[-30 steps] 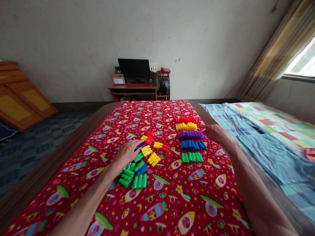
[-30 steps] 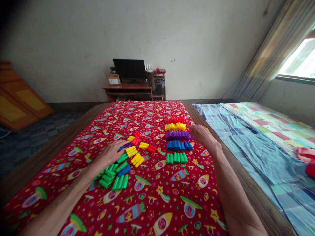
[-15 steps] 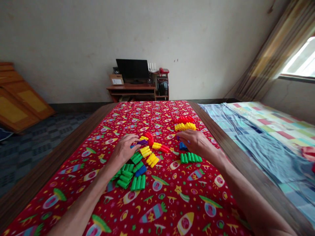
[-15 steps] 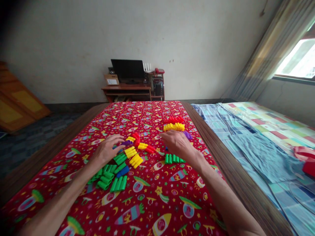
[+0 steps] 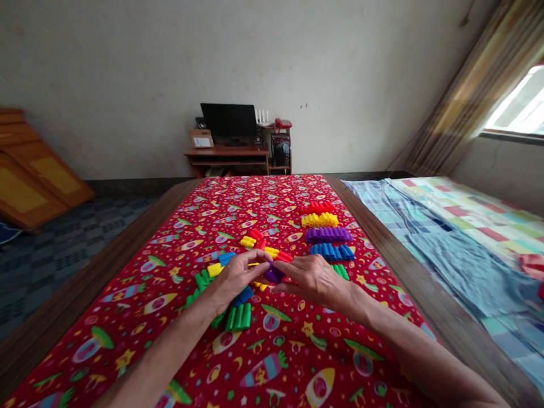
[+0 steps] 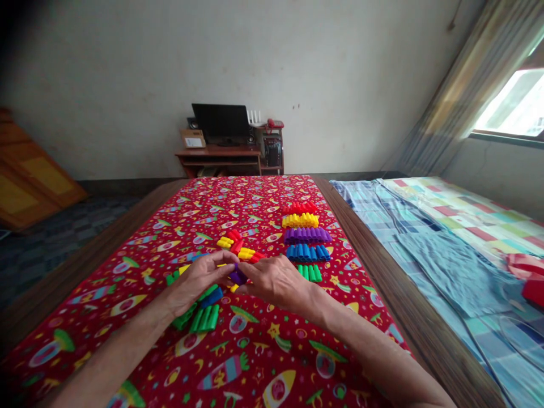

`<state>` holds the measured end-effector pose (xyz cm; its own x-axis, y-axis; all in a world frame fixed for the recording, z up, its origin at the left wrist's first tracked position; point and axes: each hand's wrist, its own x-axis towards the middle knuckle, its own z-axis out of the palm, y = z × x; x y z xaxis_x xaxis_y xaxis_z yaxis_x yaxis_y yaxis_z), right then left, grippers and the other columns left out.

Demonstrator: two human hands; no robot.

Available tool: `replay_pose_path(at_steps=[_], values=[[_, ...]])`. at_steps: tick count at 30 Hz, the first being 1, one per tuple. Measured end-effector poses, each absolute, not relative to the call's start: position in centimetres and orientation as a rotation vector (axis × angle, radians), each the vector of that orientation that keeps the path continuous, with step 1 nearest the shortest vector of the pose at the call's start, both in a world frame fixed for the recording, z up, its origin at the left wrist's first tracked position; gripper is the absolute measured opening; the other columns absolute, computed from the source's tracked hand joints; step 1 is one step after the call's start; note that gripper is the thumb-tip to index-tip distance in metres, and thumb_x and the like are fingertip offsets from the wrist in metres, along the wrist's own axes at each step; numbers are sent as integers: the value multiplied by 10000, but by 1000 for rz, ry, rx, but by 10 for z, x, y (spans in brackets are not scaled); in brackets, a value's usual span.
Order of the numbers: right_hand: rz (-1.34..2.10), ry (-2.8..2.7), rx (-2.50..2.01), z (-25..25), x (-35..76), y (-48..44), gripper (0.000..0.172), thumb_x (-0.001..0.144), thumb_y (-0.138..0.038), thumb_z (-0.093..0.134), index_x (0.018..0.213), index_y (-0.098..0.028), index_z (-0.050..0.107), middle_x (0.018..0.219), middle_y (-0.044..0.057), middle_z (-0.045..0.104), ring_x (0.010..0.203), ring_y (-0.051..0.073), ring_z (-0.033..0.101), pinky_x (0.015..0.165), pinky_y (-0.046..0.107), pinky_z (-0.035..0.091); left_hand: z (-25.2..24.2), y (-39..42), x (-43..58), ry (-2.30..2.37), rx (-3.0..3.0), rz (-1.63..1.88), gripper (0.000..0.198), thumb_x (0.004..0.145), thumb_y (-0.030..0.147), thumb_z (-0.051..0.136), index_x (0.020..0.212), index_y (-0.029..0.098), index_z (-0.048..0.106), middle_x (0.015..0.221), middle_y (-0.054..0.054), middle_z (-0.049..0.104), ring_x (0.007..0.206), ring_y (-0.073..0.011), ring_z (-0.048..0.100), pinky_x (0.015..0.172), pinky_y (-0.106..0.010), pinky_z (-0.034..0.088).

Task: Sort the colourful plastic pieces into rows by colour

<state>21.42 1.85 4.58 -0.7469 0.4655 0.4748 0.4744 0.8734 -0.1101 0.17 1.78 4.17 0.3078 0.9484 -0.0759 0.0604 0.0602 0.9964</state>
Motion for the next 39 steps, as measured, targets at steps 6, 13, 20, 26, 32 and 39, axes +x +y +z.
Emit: replay_pose_path(at_steps=[6, 13, 20, 26, 32, 39], values=[[45, -2521, -538, 54, 213, 17, 294, 945, -367, 543, 1172, -183, 576, 1137, 125, 672, 988, 214, 650, 793, 329, 528, 35, 21, 9, 1036, 1233, 907, 585, 627, 454, 826, 1066, 180, 554, 786, 3, 688, 657, -130, 643, 579, -202, 472], [214, -2517, -436, 61, 219, 27, 185, 928, -251, 566, 1089, -163, 590, 1067, 133, 671, 973, 205, 638, 845, 361, 533, 34, 18, 10, 1033, 1241, 967, 729, 700, 517, 750, 1279, 204, 437, 843, -12, 694, 726, -177, 690, 629, -256, 513], [82, -2201, -1012, 56, 290, 81, 228, 892, -241, 566, 1105, -181, 621, 1033, 95, 702, 923, 197, 664, 819, 312, 507, 32, 25, 5, 1062, 1480, 1054, 473, 787, 429, 642, 1166, 175, 519, 781, -11, 678, 679, -164, 681, 664, -284, 546], [97, -2145, -1316, 34, 329, 100, 322, 863, -301, 590, 1125, -127, 663, 949, 112, 734, 752, 196, 677, 692, 279, 498, 37, 28, -5, 1120, 1654, 1017, 298, 831, 411, 559, 976, 165, 643, 804, -50, 705, 743, -185, 690, 687, -278, 551], [107, -2153, -1358, 24, 333, 104, 331, 852, -296, 608, 1135, -135, 667, 1003, 135, 735, 862, 225, 696, 770, 306, 516, 42, 45, -36, 1275, 2142, 883, 281, 859, 366, 490, 971, 204, 690, 896, -60, 739, 871, -211, 691, 829, -298, 534], [31, -2232, -1180, 27, 335, 102, 274, 894, -300, 581, 1116, -169, 673, 1069, 117, 726, 939, 228, 699, 822, 322, 537, 14, 59, -50, 1368, 2512, 782, 343, 876, 358, 462, 1084, 176, 665, 1088, -104, 709, 1028, -241, 653, 959, -382, 505]])
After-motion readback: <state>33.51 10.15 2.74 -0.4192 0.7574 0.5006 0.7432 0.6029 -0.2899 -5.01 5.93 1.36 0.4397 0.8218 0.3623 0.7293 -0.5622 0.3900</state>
